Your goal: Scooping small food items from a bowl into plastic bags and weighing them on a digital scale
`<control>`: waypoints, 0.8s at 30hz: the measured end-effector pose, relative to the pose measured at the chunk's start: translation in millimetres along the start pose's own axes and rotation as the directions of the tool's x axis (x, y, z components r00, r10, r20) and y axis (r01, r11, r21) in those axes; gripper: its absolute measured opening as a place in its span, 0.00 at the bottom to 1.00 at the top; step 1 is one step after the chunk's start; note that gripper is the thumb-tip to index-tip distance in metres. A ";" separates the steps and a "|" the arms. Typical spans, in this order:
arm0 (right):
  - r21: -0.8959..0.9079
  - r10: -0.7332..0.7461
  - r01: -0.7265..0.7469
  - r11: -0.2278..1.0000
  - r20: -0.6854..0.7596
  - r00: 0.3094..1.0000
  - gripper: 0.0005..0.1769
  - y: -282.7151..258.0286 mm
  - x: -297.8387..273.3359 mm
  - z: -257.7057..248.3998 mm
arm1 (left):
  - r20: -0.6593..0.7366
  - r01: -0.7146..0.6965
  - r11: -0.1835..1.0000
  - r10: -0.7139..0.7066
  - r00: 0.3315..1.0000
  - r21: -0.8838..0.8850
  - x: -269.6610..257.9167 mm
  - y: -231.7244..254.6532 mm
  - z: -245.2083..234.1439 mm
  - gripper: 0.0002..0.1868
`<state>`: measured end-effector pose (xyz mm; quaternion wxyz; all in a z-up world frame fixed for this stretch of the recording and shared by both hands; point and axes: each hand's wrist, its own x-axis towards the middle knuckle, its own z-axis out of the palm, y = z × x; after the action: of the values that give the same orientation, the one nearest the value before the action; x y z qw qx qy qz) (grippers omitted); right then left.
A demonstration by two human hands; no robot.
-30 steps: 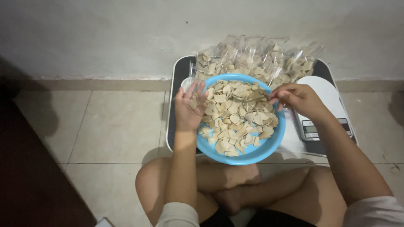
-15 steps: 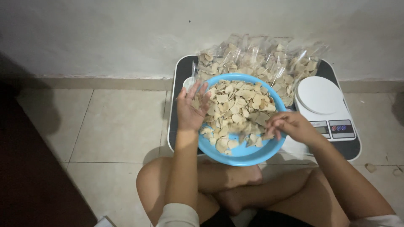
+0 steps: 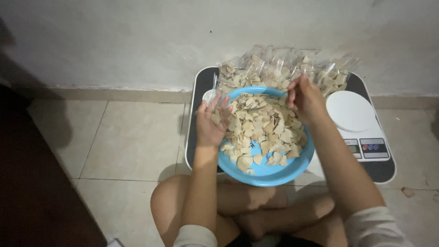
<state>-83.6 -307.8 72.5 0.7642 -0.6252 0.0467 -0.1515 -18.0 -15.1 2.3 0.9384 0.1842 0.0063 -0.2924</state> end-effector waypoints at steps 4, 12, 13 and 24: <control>0.279 0.064 -0.004 0.960 -0.205 0.977 0.31 10.5 30.7 38.8 | -0.065 -0.007 0.999 0.011 0.998 0.050 1.7 -2.6 -0.4 0.32; -0.092 -0.281 0.278 0.956 -0.553 0.784 0.28 42.6 41.1 17.2 | -0.065 0.064 0.996 -0.059 0.996 0.068 5.5 3.6 0.8 0.30; -0.093 -0.277 0.272 0.958 -0.551 0.787 0.28 49.7 39.3 7.4 | -0.071 0.063 0.996 -0.058 0.996 0.063 4.3 2.7 -2.0 0.30; -0.478 -0.686 0.510 0.715 -0.340 0.643 0.34 55.2 25.1 -25.4 | -0.190 0.082 0.924 -0.010 0.982 0.372 -0.6 -1.7 29.1 0.32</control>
<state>-56.8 -329.5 16.5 0.5099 -0.6646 0.0533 -0.5436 -22.2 -26.2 28.9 0.8733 0.3878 0.0412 -0.2919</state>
